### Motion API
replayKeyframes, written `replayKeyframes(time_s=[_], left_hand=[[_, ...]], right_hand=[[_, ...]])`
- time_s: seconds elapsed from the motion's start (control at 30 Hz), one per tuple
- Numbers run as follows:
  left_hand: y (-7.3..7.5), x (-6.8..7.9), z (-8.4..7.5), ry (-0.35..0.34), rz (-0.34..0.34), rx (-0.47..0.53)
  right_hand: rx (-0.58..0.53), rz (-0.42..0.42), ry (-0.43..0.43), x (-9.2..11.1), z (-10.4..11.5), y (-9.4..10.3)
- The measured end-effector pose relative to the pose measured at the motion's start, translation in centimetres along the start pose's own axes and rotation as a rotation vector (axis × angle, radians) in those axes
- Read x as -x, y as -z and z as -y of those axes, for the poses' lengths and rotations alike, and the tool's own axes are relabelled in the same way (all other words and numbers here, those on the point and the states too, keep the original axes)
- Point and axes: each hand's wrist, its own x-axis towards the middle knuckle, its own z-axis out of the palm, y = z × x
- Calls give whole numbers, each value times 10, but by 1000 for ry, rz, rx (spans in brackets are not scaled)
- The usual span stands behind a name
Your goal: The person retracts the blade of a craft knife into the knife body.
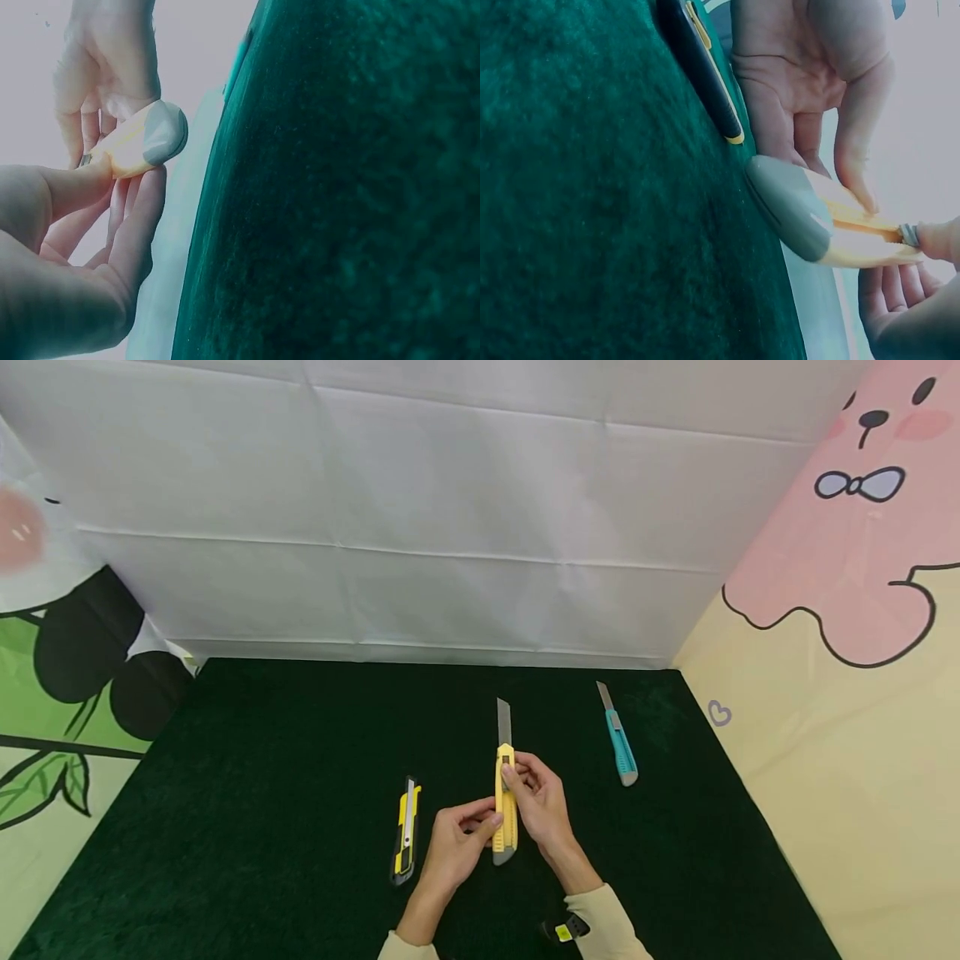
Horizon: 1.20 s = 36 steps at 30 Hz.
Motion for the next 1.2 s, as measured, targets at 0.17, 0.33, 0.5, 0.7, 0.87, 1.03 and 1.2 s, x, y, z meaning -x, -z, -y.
replayKeyframes(time_s=[0.17,0.33,0.5,0.7,0.87,1.03,1.2], left_hand=[[1,0,0,-6,6,-18],[1,-1,-1,-2,2,-11],[2,-1,-1,-15,7,-7],[2,-1,0,-13,0,-14],[2,-1,-1,-18,-4,-6],[3,0,-2,-26,-4,6],[3,-2,-1,-9,-4,7]], right_hand=[[-8,-10,7,1,0,-1],[-24,9,29,2,-1,0],[-23,21,45,3,-1,0],[-8,35,78,5,-1,-1],[-16,40,87,5,1,-1],[-28,52,83,4,1,0],[-27,56,76,4,0,0]])
